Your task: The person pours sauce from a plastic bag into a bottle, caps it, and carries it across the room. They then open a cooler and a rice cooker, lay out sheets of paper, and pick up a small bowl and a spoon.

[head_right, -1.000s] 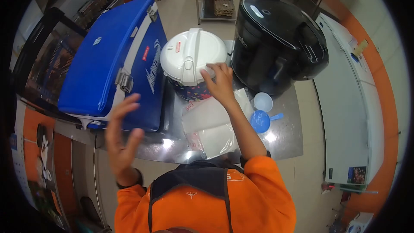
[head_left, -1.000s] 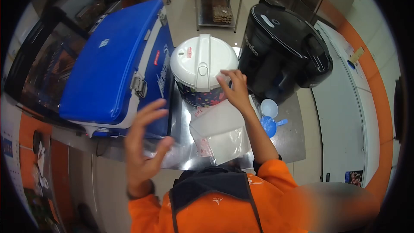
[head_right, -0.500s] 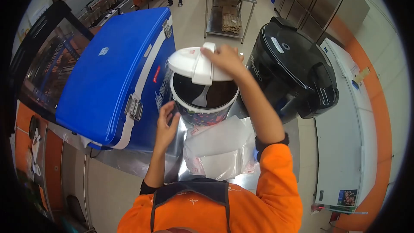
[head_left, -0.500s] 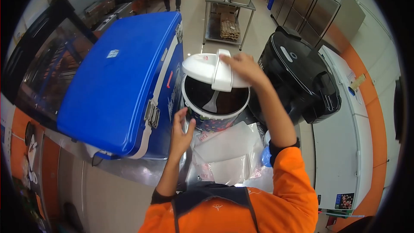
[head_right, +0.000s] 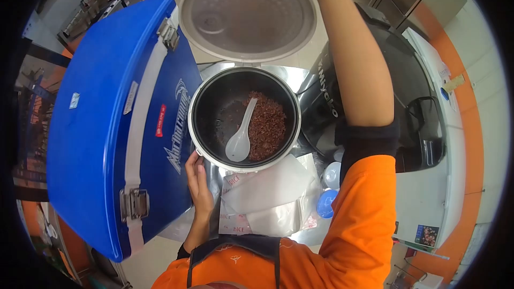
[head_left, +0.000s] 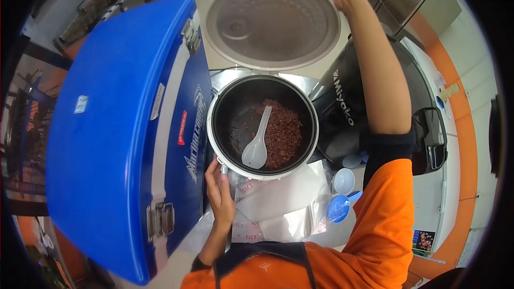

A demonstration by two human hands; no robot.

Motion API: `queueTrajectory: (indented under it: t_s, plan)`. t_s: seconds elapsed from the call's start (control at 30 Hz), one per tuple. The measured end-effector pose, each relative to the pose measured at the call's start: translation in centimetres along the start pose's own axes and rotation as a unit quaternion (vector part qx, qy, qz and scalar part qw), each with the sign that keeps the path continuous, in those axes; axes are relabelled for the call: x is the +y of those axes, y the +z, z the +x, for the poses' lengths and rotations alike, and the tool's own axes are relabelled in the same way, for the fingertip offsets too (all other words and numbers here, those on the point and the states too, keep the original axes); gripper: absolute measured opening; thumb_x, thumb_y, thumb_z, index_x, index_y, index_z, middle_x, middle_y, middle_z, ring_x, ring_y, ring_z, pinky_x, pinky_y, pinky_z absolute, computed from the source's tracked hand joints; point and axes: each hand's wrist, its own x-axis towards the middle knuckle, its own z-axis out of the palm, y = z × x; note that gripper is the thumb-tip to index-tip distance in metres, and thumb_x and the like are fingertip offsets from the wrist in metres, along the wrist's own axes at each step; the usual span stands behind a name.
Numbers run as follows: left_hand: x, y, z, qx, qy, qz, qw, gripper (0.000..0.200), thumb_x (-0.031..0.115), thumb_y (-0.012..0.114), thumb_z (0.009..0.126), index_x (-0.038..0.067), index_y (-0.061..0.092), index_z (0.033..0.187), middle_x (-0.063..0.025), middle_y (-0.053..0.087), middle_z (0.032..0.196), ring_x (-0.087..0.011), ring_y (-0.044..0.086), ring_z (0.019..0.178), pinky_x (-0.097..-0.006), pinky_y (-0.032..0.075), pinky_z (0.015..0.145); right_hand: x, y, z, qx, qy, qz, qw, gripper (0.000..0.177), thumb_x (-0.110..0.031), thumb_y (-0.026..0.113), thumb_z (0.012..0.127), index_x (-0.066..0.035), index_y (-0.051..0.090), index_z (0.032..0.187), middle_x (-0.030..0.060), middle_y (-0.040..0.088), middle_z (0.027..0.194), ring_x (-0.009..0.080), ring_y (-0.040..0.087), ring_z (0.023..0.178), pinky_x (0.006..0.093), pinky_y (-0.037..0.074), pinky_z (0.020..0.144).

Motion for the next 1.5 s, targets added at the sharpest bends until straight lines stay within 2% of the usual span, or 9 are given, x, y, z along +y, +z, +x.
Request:
queueTrajectory:
  t_s: [0.23,0.33,0.5,0.6,0.67,0.8,0.87,1.23,1.5]
  plan:
    - [-0.8,0.4,-0.7,-0.013,0.006,-0.01,1.0,0.045,0.013,0.039,0.094,-0.005,0.03,0.135,-0.021,0.031,0.142,-0.0299,0.032,0.131,-0.0408,0.023,0.108,-0.7,0.2,1.0,0.214,0.043,0.008,0.976,0.063,-0.045,0.03,0.098,0.009,0.063,0.094,0.024,0.064,0.094,0.0255,0.062,0.09,0.0358,0.047,0.082]
    - [-0.4,0.0,-0.9,-0.028,-0.005,-0.04,0.999,0.046,0.013,0.04,0.094,-0.004,0.028,0.136,-0.0203,0.031,0.142,-0.0308,0.033,0.131,-0.0406,0.023,0.109,-0.6,0.7,-0.4,0.387,-0.139,-0.024,0.911,0.053,-0.035,0.033,0.097,0.003,0.059,0.069,0.0116,0.061,0.061,0.0237,0.06,0.057,0.0363,0.047,0.059]
    - [0.7,-0.9,-2.4,-0.018,-0.007,-0.057,0.998,0.046,0.01,0.04,0.094,-0.002,0.028,0.136,-0.0194,0.031,0.142,-0.0308,0.033,0.13,-0.0393,0.023,0.109,2.7,0.9,-0.7,0.422,-0.32,-0.181,0.829,0.048,-0.035,0.035,0.097,-0.001,0.058,0.072,0.0164,0.061,0.065,0.0311,0.062,0.065,0.0409,0.046,0.066]
    - [1.7,-1.5,-3.6,-0.001,-0.023,-0.074,0.997,0.046,0.01,0.043,0.093,-0.002,0.029,0.135,-0.0174,0.032,0.142,-0.0298,0.034,0.129,-0.0387,0.024,0.108,4.1,1.5,-1.6,0.259,-0.031,-0.426,0.866,0.024,-0.029,0.047,0.094,-0.007,0.056,0.097,0.0221,0.059,0.105,0.0284,0.055,0.103,0.0405,0.039,0.086]
    - [1.6,-2.4,-4.8,0.003,-0.015,-0.047,0.999,0.046,0.011,0.045,0.093,-0.001,0.031,0.135,-0.0169,0.033,0.141,-0.0291,0.035,0.129,-0.0386,0.025,0.107,0.7,4.9,-7.9,0.459,-0.432,-0.331,0.702,0.026,-0.03,0.06,0.087,-0.004,0.061,0.089,0.0132,0.062,0.081,0.0279,0.062,0.079,0.0377,0.05,0.07]
    - [0.7,-4.5,-7.2,0.006,-0.034,0.023,0.999,0.045,0.013,0.052,0.09,0.001,0.037,0.131,-0.0153,0.04,0.136,-0.0272,0.039,0.126,-0.0384,0.029,0.105,4.1,12.8,-13.6,-0.087,-0.349,-0.421,0.833,0.014,-0.015,0.054,0.082,-0.004,0.061,0.087,0.0165,0.063,0.087,0.0345,0.062,0.082,0.0444,0.048,0.075]
    - [0.3,-5.5,-8.3,0.01,-0.038,0.033,0.999,0.044,0.013,0.053,0.09,0.001,0.038,0.13,-0.015,0.042,0.134,-0.0272,0.041,0.125,-0.0386,0.03,0.104,8.7,15.9,-13.6,-0.286,-0.228,-0.524,0.769,0.02,-0.009,0.06,0.076,-0.012,0.064,0.095,0.013,0.059,0.104,0.0312,0.057,0.098,0.0424,0.047,0.081]
    - [0.2,-7.6,-11.5,0.027,-0.059,0.06,0.996,0.04,0.01,0.055,0.087,0.002,0.044,0.125,-0.0144,0.051,0.126,-0.0273,0.05,0.116,-0.0393,0.037,0.098,10.9,17.6,-14.6,-0.334,-0.306,-0.598,0.662,0.018,-0.02,0.056,0.08,-0.017,0.07,0.092,0.0046,0.055,0.117,0.0253,0.05,0.108,0.038,0.041,0.09]
    - [0.7,-6.4,-12.0,-0.041,-0.042,0.134,0.989,0.035,0.012,0.056,0.088,0.001,0.048,0.12,-0.0153,0.056,0.12,-0.0272,0.053,0.112,-0.0379,0.039,0.095,5.8,11.2,-24.0,0.036,-0.365,-0.602,0.709,0.015,-0.019,0.062,0.077,-0.011,0.061,0.09,0.0026,0.062,0.08,0.022,0.06,0.081,0.0349,0.043,0.079]
